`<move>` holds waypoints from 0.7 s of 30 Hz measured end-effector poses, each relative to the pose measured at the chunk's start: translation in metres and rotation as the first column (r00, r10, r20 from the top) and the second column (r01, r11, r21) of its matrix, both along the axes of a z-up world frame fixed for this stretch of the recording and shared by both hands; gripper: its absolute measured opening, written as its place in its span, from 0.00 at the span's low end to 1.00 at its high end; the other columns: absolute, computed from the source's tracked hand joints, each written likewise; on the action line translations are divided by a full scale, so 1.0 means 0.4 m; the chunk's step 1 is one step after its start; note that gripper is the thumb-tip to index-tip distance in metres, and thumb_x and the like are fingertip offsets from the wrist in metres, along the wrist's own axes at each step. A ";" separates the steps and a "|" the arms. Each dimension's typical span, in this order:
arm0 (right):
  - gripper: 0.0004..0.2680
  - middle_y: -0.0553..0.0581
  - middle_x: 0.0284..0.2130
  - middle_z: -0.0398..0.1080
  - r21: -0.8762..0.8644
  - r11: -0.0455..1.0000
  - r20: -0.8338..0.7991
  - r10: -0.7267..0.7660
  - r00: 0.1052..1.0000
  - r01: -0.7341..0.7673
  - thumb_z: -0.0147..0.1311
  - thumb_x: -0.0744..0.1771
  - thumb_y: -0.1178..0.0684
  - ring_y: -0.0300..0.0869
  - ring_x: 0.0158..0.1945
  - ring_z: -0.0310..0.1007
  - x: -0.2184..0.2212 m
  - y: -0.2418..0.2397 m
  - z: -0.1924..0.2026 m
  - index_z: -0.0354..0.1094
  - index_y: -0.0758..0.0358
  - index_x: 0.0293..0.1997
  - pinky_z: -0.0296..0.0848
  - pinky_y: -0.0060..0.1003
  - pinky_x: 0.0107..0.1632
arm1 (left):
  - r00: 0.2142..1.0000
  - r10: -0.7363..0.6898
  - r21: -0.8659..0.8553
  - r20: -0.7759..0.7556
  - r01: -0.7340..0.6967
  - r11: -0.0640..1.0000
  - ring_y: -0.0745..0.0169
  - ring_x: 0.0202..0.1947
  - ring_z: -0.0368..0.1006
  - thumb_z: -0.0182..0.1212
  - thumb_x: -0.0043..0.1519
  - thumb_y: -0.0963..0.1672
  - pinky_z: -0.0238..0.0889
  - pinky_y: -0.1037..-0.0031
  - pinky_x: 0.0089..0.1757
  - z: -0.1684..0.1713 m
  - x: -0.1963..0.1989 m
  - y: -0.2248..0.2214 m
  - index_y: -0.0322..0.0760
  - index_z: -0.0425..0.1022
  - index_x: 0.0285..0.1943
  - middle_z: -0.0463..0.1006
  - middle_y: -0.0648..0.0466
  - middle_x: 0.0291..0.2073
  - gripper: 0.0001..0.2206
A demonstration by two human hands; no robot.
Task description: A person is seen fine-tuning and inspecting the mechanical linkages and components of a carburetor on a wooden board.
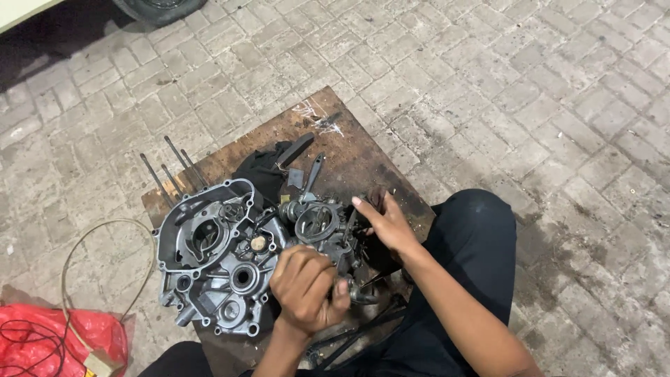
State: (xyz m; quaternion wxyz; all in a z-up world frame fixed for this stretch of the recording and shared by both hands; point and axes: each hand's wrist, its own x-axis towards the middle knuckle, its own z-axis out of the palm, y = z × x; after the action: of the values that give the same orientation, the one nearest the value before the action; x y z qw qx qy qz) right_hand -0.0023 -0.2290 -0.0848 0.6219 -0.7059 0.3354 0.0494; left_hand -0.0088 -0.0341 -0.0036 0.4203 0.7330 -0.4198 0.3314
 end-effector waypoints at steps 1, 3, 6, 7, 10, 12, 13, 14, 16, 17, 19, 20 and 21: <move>0.45 0.81 0.72 0.38 -0.014 1.000 0.054 -0.008 0.998 0.009 0.55 0.60 0.30 0.67 0.65 0.64 0.005 -0.006 -0.028 0.31 0.76 0.74 0.81 0.47 0.47 | 1.000 -0.026 -0.018 0.017 0.027 0.999 0.65 0.22 0.65 0.47 0.64 0.49 0.67 0.68 0.33 0.009 -0.002 -0.003 0.43 0.68 0.17 0.74 0.58 0.17 0.20; 0.44 0.80 0.71 0.41 0.009 0.999 0.093 -0.037 0.995 0.036 0.56 0.60 0.31 0.66 0.65 0.64 0.005 -0.001 -0.030 0.33 0.78 0.74 0.81 0.45 0.44 | 0.999 -0.045 -0.015 0.012 0.045 0.999 0.64 0.23 0.66 0.49 0.63 0.48 0.68 0.67 0.35 0.032 -0.007 -0.005 0.40 0.69 0.19 0.74 0.56 0.19 0.18; 0.31 0.69 0.55 0.56 0.067 0.995 0.157 -0.087 0.984 0.077 0.57 0.62 0.37 0.54 0.52 0.66 0.007 0.010 0.003 0.50 0.73 0.62 0.76 0.41 0.38 | 0.997 -0.080 -0.014 0.013 0.080 0.997 0.61 0.24 0.68 0.52 0.61 0.47 0.70 0.65 0.37 0.060 -0.006 -0.010 0.36 0.72 0.21 0.75 0.54 0.20 0.16; 0.19 0.58 0.40 0.67 0.099 0.991 0.180 -0.112 0.977 0.095 0.56 0.63 0.41 0.44 0.40 0.68 0.006 0.013 0.020 0.65 0.66 0.51 0.71 0.38 0.35 | 0.995 -0.100 -0.020 0.015 0.100 0.995 0.61 0.24 0.68 0.53 0.61 0.46 0.70 0.64 0.37 0.067 -0.005 -0.014 0.34 0.73 0.22 0.74 0.53 0.21 0.15; 0.19 0.57 0.39 0.66 0.056 0.995 0.112 -0.094 0.989 0.088 0.56 0.64 0.39 0.44 0.41 0.71 0.018 0.020 0.093 0.63 0.62 0.52 0.74 0.40 0.41 | 0.994 -0.106 -0.006 0.019 0.106 0.994 0.61 0.25 0.68 0.53 0.61 0.46 0.70 0.64 0.38 0.021 0.007 -0.017 0.36 0.75 0.23 0.74 0.54 0.20 0.15; 0.17 0.56 0.36 0.65 0.059 0.994 0.206 -0.103 0.973 0.092 0.57 0.65 0.41 0.42 0.36 0.69 0.037 -0.006 0.063 0.62 0.63 0.49 0.73 0.36 0.36 | 0.994 -0.098 -0.011 0.043 0.098 0.995 0.62 0.25 0.67 0.53 0.62 0.47 0.68 0.64 0.38 -0.012 0.011 -0.033 0.38 0.73 0.22 0.73 0.55 0.19 0.15; 0.15 0.54 0.33 0.63 0.066 0.994 0.301 -0.108 0.947 0.093 0.58 0.65 0.44 0.40 0.31 0.67 0.047 -0.017 0.046 0.62 0.63 0.47 0.71 0.33 0.31 | 0.994 -0.087 -0.015 0.069 0.088 0.996 0.63 0.25 0.65 0.53 0.63 0.47 0.67 0.65 0.37 -0.030 0.011 -0.038 0.39 0.72 0.22 0.72 0.56 0.19 0.16; 0.15 0.54 0.33 0.63 0.064 0.994 0.299 -0.100 0.949 0.085 0.58 0.65 0.44 0.40 0.31 0.67 0.066 -0.020 0.044 0.62 0.63 0.47 0.71 0.33 0.31 | 0.995 -0.078 -0.017 0.067 0.080 0.997 0.63 0.25 0.65 0.53 0.63 0.47 0.67 0.65 0.37 -0.040 0.021 -0.048 0.39 0.72 0.22 0.72 0.56 0.19 0.16; 0.14 0.53 0.32 0.61 0.047 0.993 0.368 -0.120 0.922 0.110 0.59 0.65 0.47 0.40 0.31 0.65 0.083 -0.033 0.033 0.57 0.62 0.44 0.73 0.34 0.30 | 0.993 -0.064 -0.027 0.096 0.067 0.997 0.63 0.24 0.60 0.56 0.63 0.47 0.65 0.65 0.36 -0.062 0.029 -0.071 0.40 0.68 0.19 0.69 0.58 0.19 0.17; 0.14 0.53 0.32 0.61 0.045 0.993 0.369 -0.122 0.921 0.113 0.59 0.65 0.47 0.40 0.31 0.65 0.091 -0.037 0.016 0.57 0.62 0.44 0.73 0.34 0.30 | 0.993 -0.067 -0.030 0.097 0.070 0.997 0.63 0.24 0.60 0.56 0.63 0.47 0.65 0.65 0.36 -0.056 0.033 -0.074 0.40 0.68 0.19 0.69 0.58 0.19 0.17; 0.12 0.54 0.36 0.69 0.043 0.986 0.427 -0.163 0.889 0.160 0.60 0.65 0.50 0.40 0.35 0.69 0.103 -0.046 -0.017 0.62 0.62 0.46 0.72 0.33 0.31 | 0.992 -0.105 -0.006 0.073 0.106 0.994 0.59 0.25 0.63 0.59 0.61 0.44 0.65 0.62 0.39 -0.042 0.036 -0.078 0.36 0.70 0.21 0.71 0.55 0.21 0.14; 0.12 0.54 0.36 0.69 0.043 0.985 0.427 -0.169 0.888 0.167 0.60 0.65 0.50 0.40 0.35 0.69 0.109 -0.047 -0.028 0.62 0.62 0.46 0.72 0.33 0.31 | 0.991 -0.111 -0.005 0.073 0.112 0.994 0.59 0.25 0.63 0.59 0.61 0.44 0.65 0.62 0.39 -0.081 0.031 -0.083 0.36 0.70 0.21 0.71 0.55 0.21 0.14; 0.12 0.52 0.34 0.67 -0.001 0.985 0.454 -0.151 0.878 0.170 0.59 0.64 0.48 0.40 0.34 0.67 0.115 -0.050 -0.039 0.62 0.61 0.44 0.70 0.35 0.36 | 0.993 -0.083 -0.006 0.083 0.084 0.996 0.60 0.27 0.62 0.60 0.62 0.46 0.62 0.61 0.41 -0.120 0.026 -0.090 0.39 0.69 0.20 0.69 0.57 0.21 0.15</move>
State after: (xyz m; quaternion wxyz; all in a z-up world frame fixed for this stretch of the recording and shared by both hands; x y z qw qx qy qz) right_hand 0.0435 -0.2489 -0.1004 0.6702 -0.6803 0.2399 -0.1746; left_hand 0.0015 -0.0699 -0.0514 0.4194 0.6987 -0.4654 0.3454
